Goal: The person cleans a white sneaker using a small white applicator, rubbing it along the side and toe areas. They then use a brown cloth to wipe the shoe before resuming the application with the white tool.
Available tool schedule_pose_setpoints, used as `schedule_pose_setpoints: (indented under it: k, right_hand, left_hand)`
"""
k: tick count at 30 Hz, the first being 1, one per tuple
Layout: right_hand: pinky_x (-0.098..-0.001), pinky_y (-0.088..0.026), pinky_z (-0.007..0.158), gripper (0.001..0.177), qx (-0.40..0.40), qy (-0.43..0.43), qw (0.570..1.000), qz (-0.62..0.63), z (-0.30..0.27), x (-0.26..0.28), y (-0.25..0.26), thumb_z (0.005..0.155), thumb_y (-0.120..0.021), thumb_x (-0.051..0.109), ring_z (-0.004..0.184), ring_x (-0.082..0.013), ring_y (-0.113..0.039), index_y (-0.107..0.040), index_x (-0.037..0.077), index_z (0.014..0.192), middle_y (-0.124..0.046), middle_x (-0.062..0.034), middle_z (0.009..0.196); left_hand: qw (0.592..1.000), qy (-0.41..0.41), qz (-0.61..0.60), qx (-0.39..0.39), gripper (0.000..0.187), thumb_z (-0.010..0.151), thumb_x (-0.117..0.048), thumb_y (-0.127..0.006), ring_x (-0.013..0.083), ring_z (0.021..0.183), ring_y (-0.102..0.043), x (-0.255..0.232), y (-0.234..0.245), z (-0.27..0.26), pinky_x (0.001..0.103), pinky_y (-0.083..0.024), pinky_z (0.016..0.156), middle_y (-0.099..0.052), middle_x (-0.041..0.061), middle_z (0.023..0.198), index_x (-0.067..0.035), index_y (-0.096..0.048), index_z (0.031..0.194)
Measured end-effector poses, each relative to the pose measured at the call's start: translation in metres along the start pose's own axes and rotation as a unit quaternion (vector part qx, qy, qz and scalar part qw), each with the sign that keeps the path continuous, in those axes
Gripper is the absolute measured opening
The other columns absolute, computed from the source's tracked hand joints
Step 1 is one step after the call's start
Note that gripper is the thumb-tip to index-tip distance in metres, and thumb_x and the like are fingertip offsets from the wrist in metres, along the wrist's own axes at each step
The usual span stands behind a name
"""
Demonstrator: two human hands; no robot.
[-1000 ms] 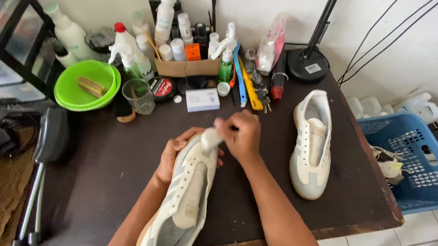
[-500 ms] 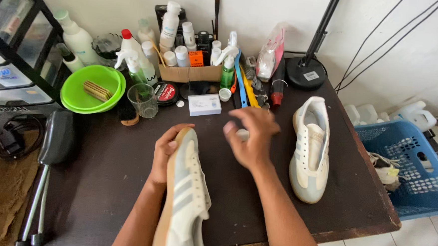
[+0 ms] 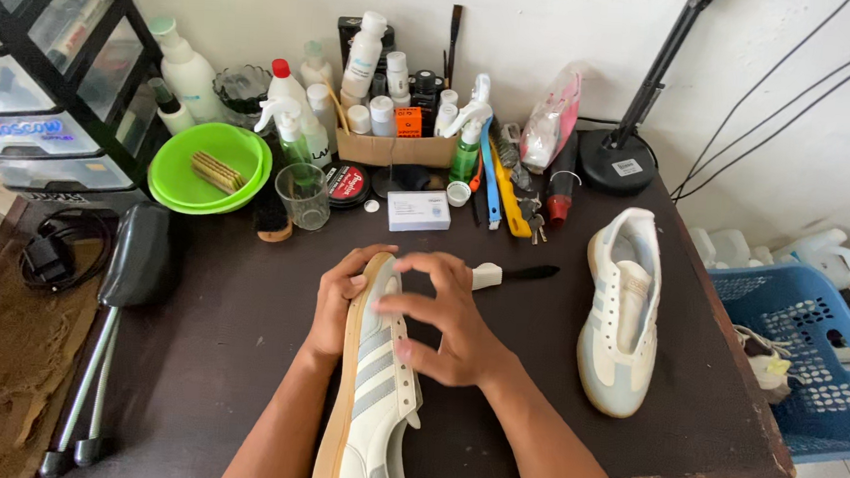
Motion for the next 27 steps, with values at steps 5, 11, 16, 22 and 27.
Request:
schedule_pose_setpoints:
  k: [5, 11, 16, 22, 27]
  right_hand:
    - [-0.0437, -0.021, 0.110, 0.044, 0.003, 0.043, 0.999, -0.031, -0.004, 0.004, -0.011, 0.087, -0.058, 0.060, 0.124, -0.0314, -0.036, -0.076, 0.029, 0.112, -0.048, -0.0070, 0.129]
    - [-0.0452, -0.027, 0.103, 0.044, -0.060, -0.012, 0.992, -0.109, 0.000, -0.019, 0.005, 0.092, -0.054, 0.056, 0.117, -0.0301, -0.041, -0.070, 0.029, 0.122, -0.045, -0.0067, 0.126]
    - [-0.0459, -0.025, 0.103, 0.045, -0.074, -0.040, 0.993, -0.087, 0.002, -0.021, 0.012, 0.095, -0.052, 0.049, 0.116, -0.0312, -0.039, -0.066, 0.023, 0.129, -0.042, -0.0091, 0.128]
    - [-0.0490, -0.026, 0.104, 0.045, -0.033, 0.003, 0.999, -0.002, 0.005, -0.001, 0.007, 0.090, -0.056, 0.052, 0.112, -0.0349, -0.040, -0.073, 0.020, 0.116, -0.045, -0.0160, 0.120]
    - [-0.0420, -0.028, 0.105, 0.038, 0.001, 0.048, 0.999, 0.004, -0.002, 0.006, -0.004, 0.086, -0.061, 0.054, 0.104, -0.0273, -0.037, -0.077, 0.028, 0.108, -0.040, -0.0034, 0.111]
  left_hand:
    - [1.000, 0.002, -0.007, 0.006, 0.063, 0.080, -0.038, -0.047, 0.0154, 0.073, -0.049, 0.016, 0.005, 0.000, 0.029, -0.043, 0.062, -0.058, 0.010, 0.093, -0.004, -0.070, 0.128]
    - [1.000, 0.000, -0.014, 0.007, 0.063, 0.081, -0.037, -0.048, 0.0162, 0.073, -0.049, 0.009, -0.001, 0.000, 0.029, -0.043, 0.062, -0.058, 0.012, 0.093, -0.003, -0.069, 0.129]
    - [1.000, 0.001, -0.014, 0.006, 0.063, 0.081, -0.037, -0.046, 0.0153, 0.074, -0.049, 0.005, -0.002, -0.001, 0.028, -0.043, 0.063, -0.058, 0.011, 0.092, -0.004, -0.070, 0.129]
    - [1.000, 0.001, -0.010, 0.010, 0.065, 0.081, -0.038, -0.046, 0.0159, 0.073, -0.048, 0.007, -0.002, 0.001, 0.029, -0.043, 0.062, -0.056, 0.011, 0.090, -0.002, -0.068, 0.130]
    - [1.000, -0.001, 0.000, 0.009, 0.064, 0.081, -0.039, -0.046, 0.0175, 0.075, -0.050, 0.016, 0.001, 0.000, 0.030, -0.044, 0.065, -0.059, 0.012, 0.093, -0.004, -0.071, 0.128]
Point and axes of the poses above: each hand's wrist, its own z-axis towards the middle knuckle, its own y-axis out of the back of the hand, x = y × z, the point moved 7 cm from there along z, towards the middle knuckle
